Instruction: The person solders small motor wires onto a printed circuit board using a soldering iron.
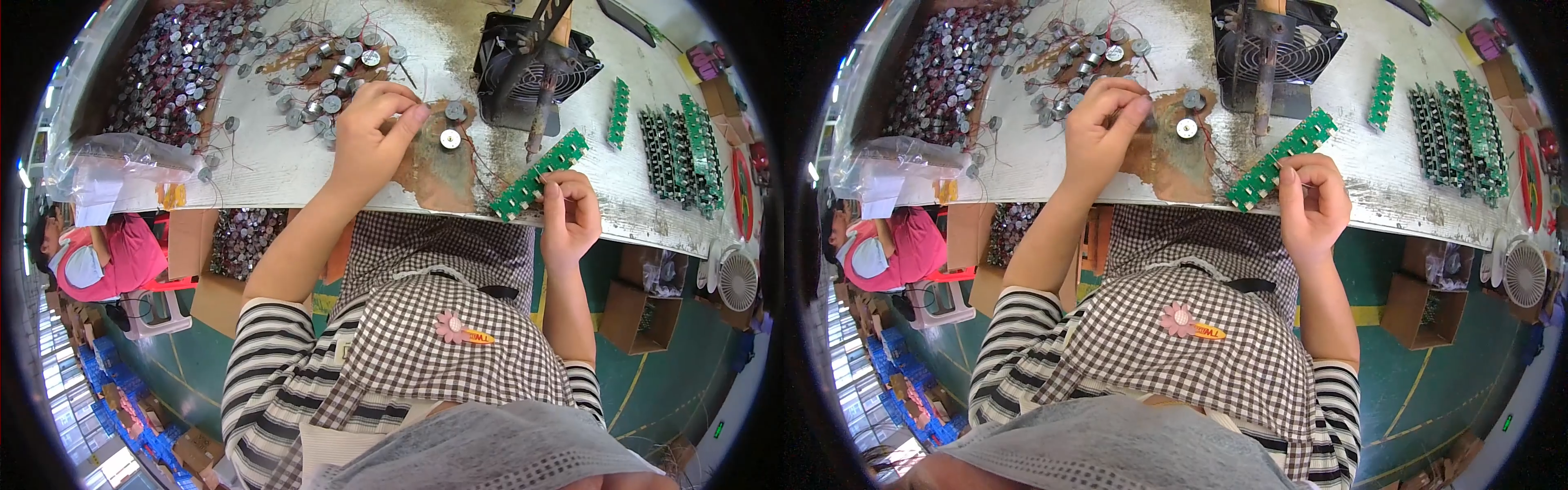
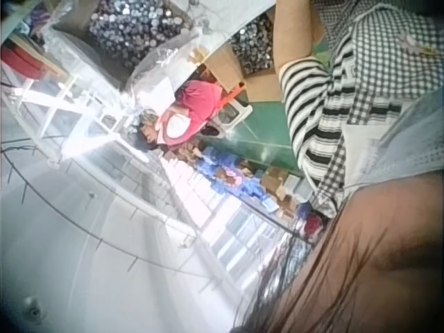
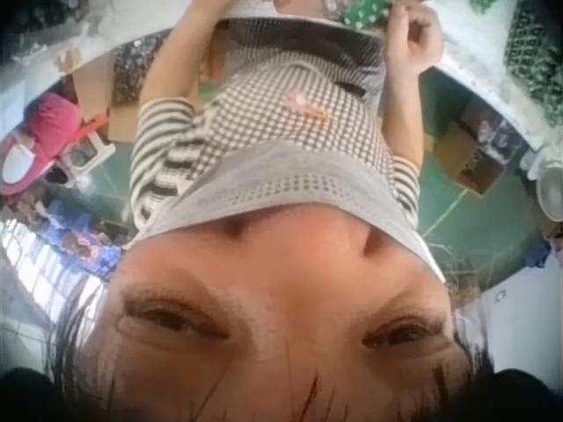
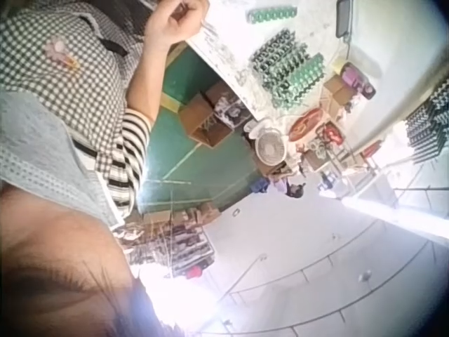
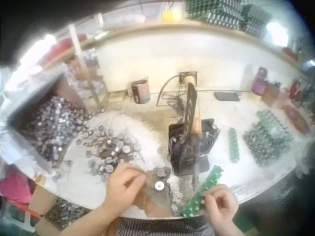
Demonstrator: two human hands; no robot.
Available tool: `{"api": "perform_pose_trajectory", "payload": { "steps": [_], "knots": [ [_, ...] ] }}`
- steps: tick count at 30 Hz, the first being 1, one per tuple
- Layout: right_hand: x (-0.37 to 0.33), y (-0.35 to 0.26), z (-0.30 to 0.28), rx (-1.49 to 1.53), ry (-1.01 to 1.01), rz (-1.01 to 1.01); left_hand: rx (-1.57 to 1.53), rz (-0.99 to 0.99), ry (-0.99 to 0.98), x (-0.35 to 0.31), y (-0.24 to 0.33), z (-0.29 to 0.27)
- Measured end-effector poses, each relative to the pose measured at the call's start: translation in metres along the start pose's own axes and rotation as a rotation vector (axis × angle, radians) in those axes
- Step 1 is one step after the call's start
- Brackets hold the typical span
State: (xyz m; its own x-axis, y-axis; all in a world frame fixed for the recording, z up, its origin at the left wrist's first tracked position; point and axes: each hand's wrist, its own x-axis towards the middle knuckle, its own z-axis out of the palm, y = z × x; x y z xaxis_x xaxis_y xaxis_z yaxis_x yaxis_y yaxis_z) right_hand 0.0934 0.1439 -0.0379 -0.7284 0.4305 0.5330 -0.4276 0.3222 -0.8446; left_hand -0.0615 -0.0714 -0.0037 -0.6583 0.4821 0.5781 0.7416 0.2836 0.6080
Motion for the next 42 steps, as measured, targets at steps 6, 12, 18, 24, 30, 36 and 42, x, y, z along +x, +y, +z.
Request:
{"api": "perform_pose_trajectory", "payload": {
  "steps": [6, 12, 18, 24, 30, 36, 42],
  "knots": [
    [0.002, -0.010, -0.002, 0.060, -0.062, 0.044, -1.078, -0.800, -0.156, -0.010, 0.050, -0.003],
    [0.010, -0.017, 0.004, -0.161, -0.113, -0.117, -1.062, -0.901, -0.241, -0.019, 0.065, 0.019],
    [0.014, -0.021, 0.005, -0.222, -0.150, -0.255, -0.890, -0.793, -0.324, -0.016, 0.068, 0.036],
    [0.014, -0.018, 0.002, -0.159, -0.117, -0.233, -0.590, -0.385, -0.242, -0.012, 0.060, 0.052],
    [0.020, -0.024, 0.000, -0.178, -0.130, -0.249, -0.796, -0.642, -0.284, -0.003, 0.071, 0.053],
    [0.020, -0.019, 0.001, -0.182, -0.075, -0.222, -0.787, -0.576, -0.221, 0.000, 0.071, 0.060],
    [0.024, -0.021, -0.002, -0.213, -0.093, -0.268, -0.754, -0.535, -0.196, 0.002, 0.073, 0.060]
  ]
}}
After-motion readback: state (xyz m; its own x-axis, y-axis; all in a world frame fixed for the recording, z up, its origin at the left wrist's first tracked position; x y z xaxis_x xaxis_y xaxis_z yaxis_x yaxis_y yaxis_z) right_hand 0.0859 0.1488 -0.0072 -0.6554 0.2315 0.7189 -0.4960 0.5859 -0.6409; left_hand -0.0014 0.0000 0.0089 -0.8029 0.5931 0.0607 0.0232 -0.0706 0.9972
